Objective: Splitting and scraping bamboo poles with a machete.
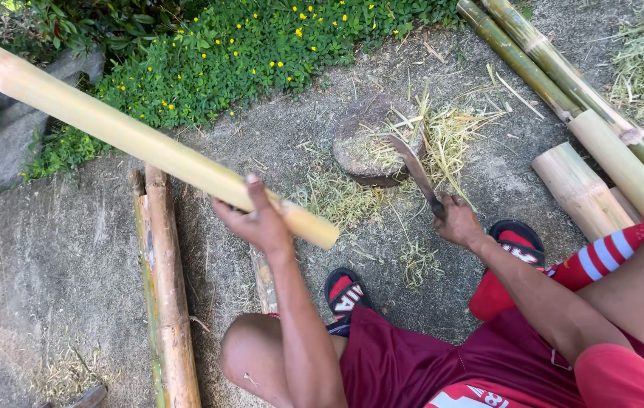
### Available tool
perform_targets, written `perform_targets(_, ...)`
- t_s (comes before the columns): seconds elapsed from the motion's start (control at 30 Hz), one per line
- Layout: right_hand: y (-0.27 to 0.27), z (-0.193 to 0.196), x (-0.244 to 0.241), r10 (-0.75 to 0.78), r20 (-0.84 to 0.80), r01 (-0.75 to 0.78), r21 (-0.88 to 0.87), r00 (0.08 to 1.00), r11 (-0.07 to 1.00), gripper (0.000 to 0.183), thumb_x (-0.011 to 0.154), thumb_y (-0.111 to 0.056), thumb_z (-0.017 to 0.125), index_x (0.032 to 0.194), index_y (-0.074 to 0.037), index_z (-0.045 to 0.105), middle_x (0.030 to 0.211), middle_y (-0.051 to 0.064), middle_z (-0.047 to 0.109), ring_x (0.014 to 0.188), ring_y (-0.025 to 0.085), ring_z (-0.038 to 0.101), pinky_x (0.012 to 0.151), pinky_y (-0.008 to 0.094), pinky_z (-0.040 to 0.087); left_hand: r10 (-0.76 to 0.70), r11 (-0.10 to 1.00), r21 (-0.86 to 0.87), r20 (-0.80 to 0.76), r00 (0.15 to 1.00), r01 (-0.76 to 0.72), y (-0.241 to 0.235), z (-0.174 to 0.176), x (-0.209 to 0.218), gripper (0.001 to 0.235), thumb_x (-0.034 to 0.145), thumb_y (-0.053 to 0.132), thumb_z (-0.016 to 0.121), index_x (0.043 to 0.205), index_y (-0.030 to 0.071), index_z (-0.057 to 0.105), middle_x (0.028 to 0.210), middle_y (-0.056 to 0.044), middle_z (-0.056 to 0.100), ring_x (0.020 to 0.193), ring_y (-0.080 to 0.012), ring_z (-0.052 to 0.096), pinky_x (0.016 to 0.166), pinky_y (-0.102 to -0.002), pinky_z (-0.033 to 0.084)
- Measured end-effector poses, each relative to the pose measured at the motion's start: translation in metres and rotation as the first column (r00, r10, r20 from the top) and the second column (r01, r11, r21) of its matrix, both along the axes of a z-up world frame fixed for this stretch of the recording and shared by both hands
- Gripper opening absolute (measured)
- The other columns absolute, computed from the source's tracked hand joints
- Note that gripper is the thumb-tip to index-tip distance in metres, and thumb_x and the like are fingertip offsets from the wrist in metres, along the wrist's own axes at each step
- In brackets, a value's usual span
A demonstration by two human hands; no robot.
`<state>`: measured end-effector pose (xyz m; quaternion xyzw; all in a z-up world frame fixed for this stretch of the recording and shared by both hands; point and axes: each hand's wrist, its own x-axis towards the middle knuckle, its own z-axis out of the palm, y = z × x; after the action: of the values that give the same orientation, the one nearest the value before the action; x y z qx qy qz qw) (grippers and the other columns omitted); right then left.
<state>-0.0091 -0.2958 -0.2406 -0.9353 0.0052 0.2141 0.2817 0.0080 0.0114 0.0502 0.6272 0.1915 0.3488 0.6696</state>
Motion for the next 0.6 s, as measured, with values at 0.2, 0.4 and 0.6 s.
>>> perform_targets(0.2,-0.056,-0.002,0.006,-0.239,0.077,0.242,-0.026,0.968,0.970,0.061,0.092,-0.024,0.062,0.148,-0.007,0.046,0.147,0.026,0.045,0.126,0.045,0.056,0.108,0.050,0.050,-0.060,0.998,-0.013,-0.033,0.998,0.060,0.027,0.059,-0.057,0.078,0.078,-0.002,0.075,0.145,0.000,0.037,0.111,-0.014,0.061,0.091,-0.0227,0.069,0.075,-0.035,0.068)
perform_targets(0.4,-0.160,-0.050,0.012,-0.532,0.421,0.571,0.038,0.735,0.820,0.049,0.094,-0.016,0.067,0.136,0.006,0.054,0.136,0.031,0.050,0.124,0.046,0.053,0.110,0.051,0.044,-0.127,0.914,-0.329,0.323,0.938,0.238,0.089,0.091,-0.117,0.065,0.086,0.002,0.072,0.144,-0.008,0.042,0.105,-0.016,0.061,0.091,-0.0228,0.066,0.075,-0.032,0.062)
perform_targets(0.6,-0.195,0.001,0.017,-0.676,0.418,0.713,0.090,0.607,0.696,0.055,0.095,-0.014,0.065,0.142,0.004,0.046,0.150,0.028,0.038,0.139,0.043,0.042,0.120,0.052,0.037,-0.055,0.814,-0.510,0.410,0.910,0.279,0.180,0.067,-0.159,0.058,0.103,0.005,0.068,0.148,-0.009,0.035,0.105,-0.018,0.053,0.092,-0.0235,0.059,0.087,-0.032,0.059)
